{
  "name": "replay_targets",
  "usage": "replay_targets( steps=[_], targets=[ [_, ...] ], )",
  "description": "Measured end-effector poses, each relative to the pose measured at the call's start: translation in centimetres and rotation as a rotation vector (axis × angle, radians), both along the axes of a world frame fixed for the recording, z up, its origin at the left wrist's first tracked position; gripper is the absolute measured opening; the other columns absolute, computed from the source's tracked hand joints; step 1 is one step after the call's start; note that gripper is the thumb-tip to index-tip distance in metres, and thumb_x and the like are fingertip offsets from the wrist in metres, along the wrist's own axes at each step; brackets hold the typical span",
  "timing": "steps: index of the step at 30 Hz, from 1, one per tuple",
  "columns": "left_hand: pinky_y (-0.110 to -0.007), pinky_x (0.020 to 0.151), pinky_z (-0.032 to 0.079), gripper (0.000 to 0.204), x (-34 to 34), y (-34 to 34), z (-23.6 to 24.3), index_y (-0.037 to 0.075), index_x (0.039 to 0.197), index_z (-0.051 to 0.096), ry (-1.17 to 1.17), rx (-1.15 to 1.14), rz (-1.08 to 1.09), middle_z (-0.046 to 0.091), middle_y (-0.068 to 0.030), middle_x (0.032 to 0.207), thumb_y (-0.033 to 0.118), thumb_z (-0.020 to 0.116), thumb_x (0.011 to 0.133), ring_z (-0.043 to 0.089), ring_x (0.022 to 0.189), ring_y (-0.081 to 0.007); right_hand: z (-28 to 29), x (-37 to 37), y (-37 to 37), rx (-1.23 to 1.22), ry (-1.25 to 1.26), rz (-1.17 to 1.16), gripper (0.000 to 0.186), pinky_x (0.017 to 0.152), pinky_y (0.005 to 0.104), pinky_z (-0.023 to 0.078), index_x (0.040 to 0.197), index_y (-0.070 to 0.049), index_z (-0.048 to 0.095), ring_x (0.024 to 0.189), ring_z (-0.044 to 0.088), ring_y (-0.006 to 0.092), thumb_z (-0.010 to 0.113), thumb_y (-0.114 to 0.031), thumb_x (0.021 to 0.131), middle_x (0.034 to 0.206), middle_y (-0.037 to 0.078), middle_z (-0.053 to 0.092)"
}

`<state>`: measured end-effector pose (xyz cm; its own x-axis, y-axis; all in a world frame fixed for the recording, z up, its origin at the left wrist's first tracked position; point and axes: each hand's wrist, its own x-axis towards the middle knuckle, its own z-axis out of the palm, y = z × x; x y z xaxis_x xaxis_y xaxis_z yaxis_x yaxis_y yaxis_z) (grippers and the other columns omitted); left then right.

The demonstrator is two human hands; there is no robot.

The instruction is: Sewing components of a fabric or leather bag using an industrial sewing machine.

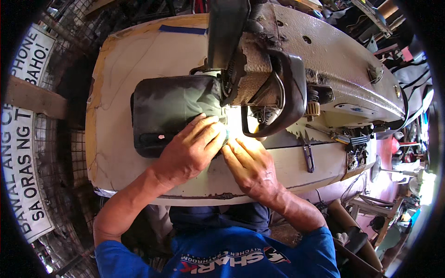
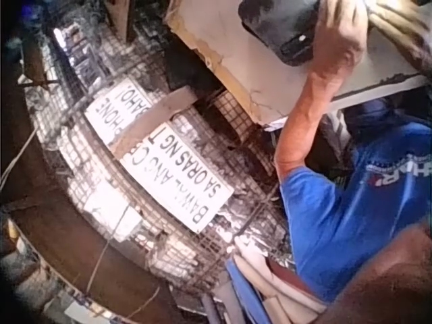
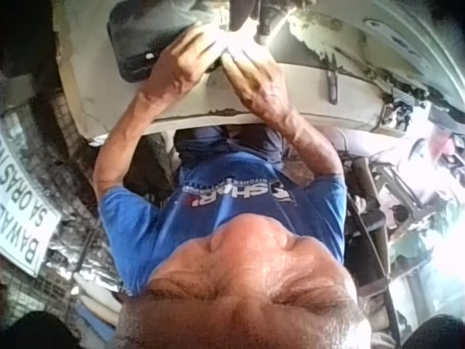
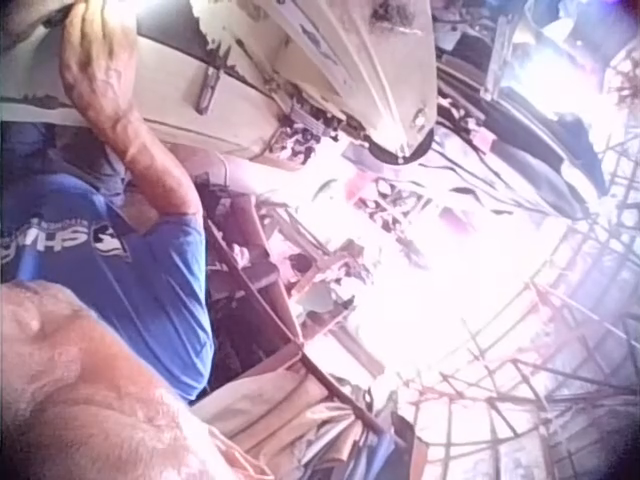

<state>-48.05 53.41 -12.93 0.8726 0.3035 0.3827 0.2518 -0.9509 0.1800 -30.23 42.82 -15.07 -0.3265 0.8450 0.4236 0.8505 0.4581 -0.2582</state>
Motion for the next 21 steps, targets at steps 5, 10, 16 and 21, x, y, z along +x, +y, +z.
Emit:
replay_targets(
  steps=[5, 10, 16, 21],
  targets=[
    [-0.044, 0.106, 0.046, 0.038, 0.0, 0.5, -0.6, -0.009, 0.109, 0.062, -0.030, 0.009, -0.018, 0.061, -0.0173, 0.111, 0.009, 0.059, 0.075, 0.058, 0.114, -0.0327, -0.2, 0.0, 0.3, 0.005, 0.016, 0.001, 0.040, 0.088, 0.0430, 0.051, 0.115, 0.006, 0.061, 0.108, 0.063, 0.0320, 0.059, -0.012, 0.079, 0.117, 0.020, 0.063],
    [-0.043, 0.104, 0.047, 0.037, 0.2, 1.9, -0.5, -0.008, 0.107, 0.063, -0.054, -0.024, -0.032, 0.060, -0.0170, 0.109, 0.009, 0.059, 0.074, 0.059, 0.111, -0.0330, 0.7, -0.5, 2.1, -0.145, 0.064, -0.069, 0.038, 0.082, 0.0406, 0.054, 0.110, 0.003, 0.065, 0.101, 0.066, 0.0310, 0.063, -0.007, 0.074, 0.111, 0.019, 0.067],
    [-0.039, 0.087, 0.054, 0.025, 0.0, 1.9, -0.3, -0.004, 0.104, 0.066, -0.132, -0.346, 0.107, 0.059, -0.0143, 0.107, -0.003, 0.067, 0.079, 0.061, 0.102, -0.0317, 0.1, -0.1, 1.6, -0.011, 0.107, -0.019, 0.034, 0.081, 0.0418, 0.053, 0.109, 0.006, 0.061, 0.097, 0.065, 0.0314, 0.058, -0.011, 0.079, 0.110, 0.020, 0.064],
    [-0.038, 0.086, 0.054, 0.024, 0.3, 2.0, 0.6, -0.003, 0.104, 0.067, -0.183, -0.372, 0.111, 0.059, -0.0128, 0.106, -0.002, 0.068, 0.080, 0.061, 0.100, -0.0293, 0.6, -0.3, 1.8, -0.073, 0.104, 0.067, 0.036, 0.079, 0.0396, 0.051, 0.113, 0.003, 0.060, 0.089, 0.062, 0.0286, 0.058, -0.013, 0.081, 0.100, 0.014, 0.060]
  ],
)
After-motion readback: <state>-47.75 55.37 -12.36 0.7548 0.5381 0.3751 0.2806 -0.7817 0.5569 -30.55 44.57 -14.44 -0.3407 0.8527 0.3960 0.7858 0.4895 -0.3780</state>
